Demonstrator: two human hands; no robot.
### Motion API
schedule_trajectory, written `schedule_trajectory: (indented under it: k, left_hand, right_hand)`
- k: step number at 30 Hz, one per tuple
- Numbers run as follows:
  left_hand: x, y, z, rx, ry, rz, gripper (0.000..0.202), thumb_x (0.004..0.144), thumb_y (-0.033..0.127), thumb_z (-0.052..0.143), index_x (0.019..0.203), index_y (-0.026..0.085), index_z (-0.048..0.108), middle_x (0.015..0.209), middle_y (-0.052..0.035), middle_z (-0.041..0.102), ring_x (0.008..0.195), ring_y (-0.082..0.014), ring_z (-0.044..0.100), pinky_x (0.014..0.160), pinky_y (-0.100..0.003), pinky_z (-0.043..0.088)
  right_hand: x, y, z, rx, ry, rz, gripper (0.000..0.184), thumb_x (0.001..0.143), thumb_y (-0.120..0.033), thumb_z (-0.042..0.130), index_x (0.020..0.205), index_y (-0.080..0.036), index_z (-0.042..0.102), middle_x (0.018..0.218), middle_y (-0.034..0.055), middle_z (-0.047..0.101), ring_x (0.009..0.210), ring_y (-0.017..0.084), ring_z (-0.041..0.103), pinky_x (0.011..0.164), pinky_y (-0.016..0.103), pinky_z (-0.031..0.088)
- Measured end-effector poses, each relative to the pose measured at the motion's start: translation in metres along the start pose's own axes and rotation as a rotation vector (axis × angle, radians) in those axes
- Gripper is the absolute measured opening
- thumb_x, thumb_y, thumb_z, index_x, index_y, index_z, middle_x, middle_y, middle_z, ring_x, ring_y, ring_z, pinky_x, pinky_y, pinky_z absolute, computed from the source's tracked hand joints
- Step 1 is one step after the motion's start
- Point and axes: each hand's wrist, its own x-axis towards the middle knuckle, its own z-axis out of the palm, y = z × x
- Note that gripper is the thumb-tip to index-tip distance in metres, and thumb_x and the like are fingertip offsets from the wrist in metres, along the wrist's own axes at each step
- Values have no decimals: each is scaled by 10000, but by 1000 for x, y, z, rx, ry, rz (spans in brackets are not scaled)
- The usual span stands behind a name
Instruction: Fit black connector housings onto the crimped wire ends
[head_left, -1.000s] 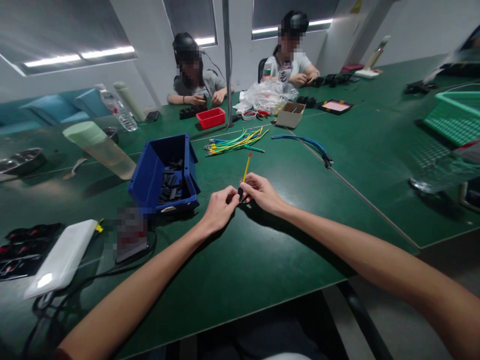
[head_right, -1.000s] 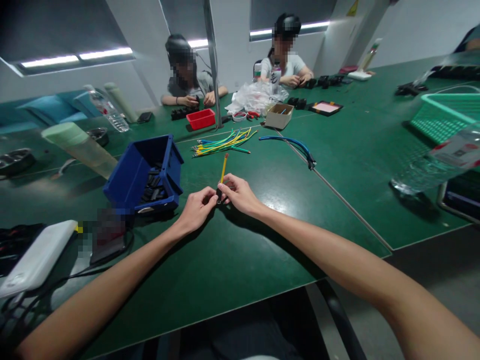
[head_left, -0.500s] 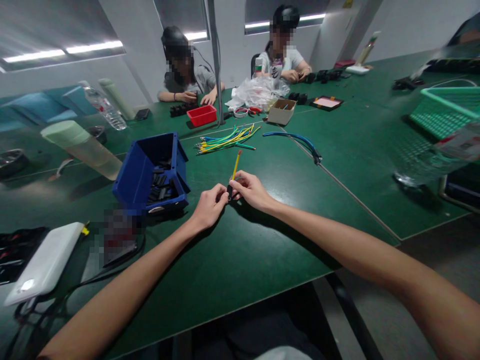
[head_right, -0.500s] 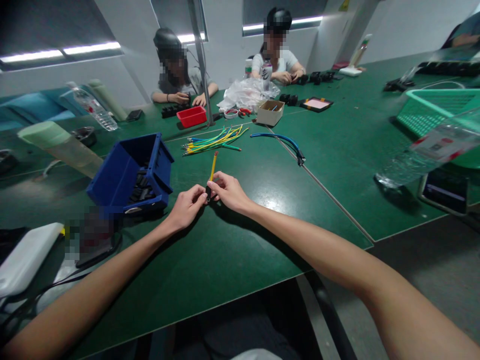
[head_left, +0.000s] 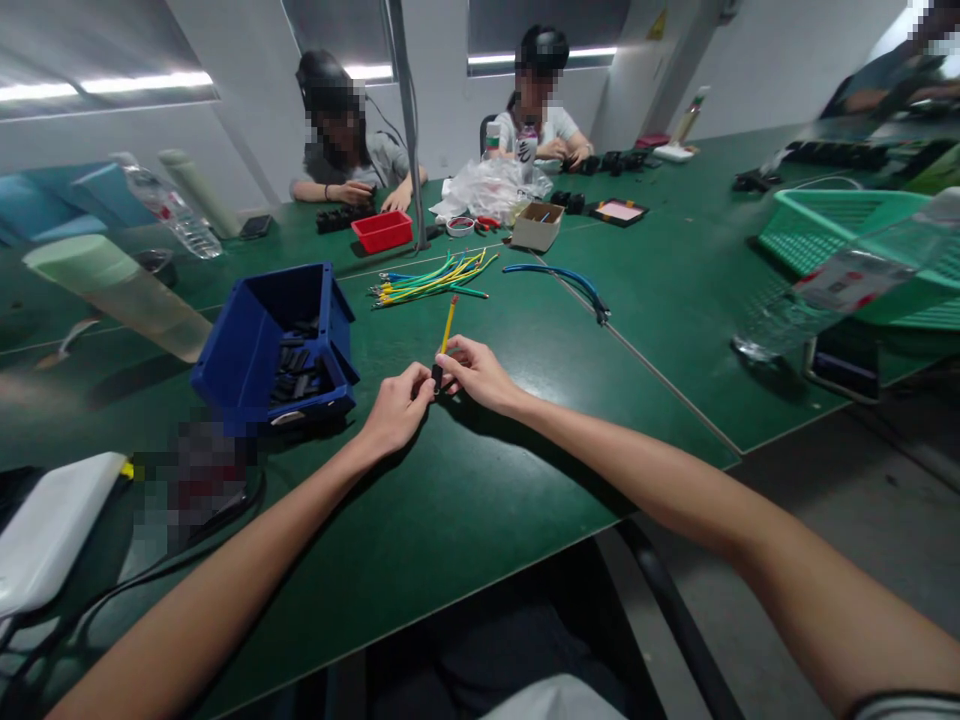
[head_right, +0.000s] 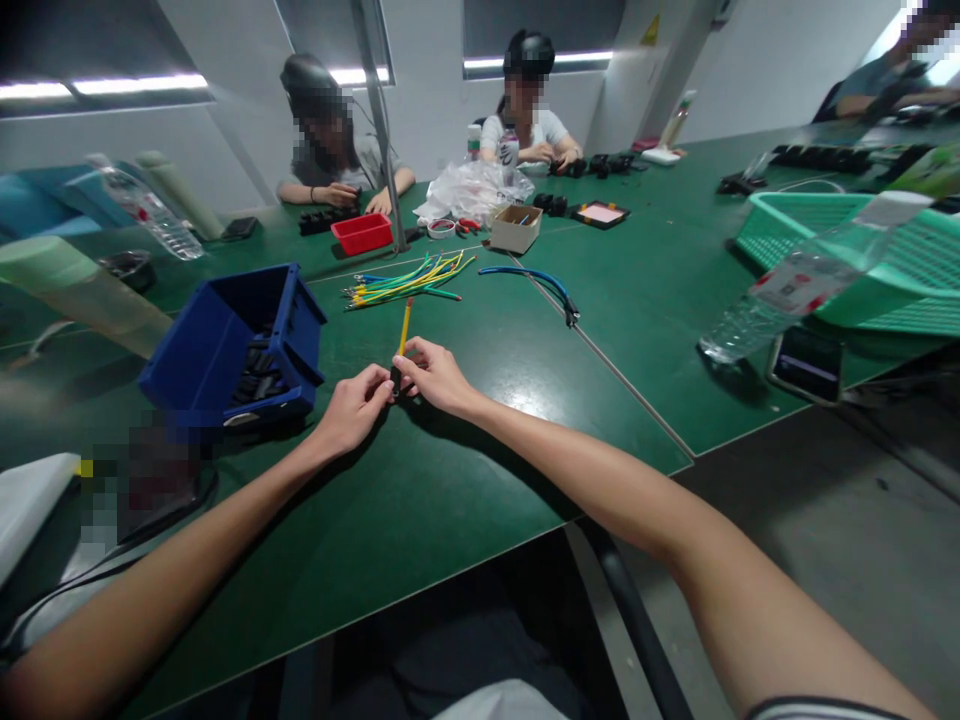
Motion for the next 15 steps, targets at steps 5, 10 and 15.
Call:
schedule_trajectory:
  k: [5,10,15]
  left_hand:
    - [2,0,1,37,-18,16,226,920,316,405,796,175,531,693,6,570,634,-142,518,623,-259,369]
    - [3,-2,2,56,-7,26,219,908,295,395,755,180,503,649,23,523,586,-124,463,591,-250,340]
    - [2,-5,4,81,-44,10,217,902,318,412,786,177,529,694,2,598,612,-128,517,590,-242,352]
  right_hand:
    - [-1,2,-2,-6,-16,-14,253,851,-438,592,897,-200,520,653,-38,613,588,110,628,562,245,549]
    - [-5,1,0,-8,-3,-28,290,834,-408,617,1014,-214,500,713,-32,623,629,130,651,585,274,565]
    - [-10,2,1,-61,11,-37,383,759,-369,702,1036,-218,485,741,-37,619,621,133,638,571,274,548]
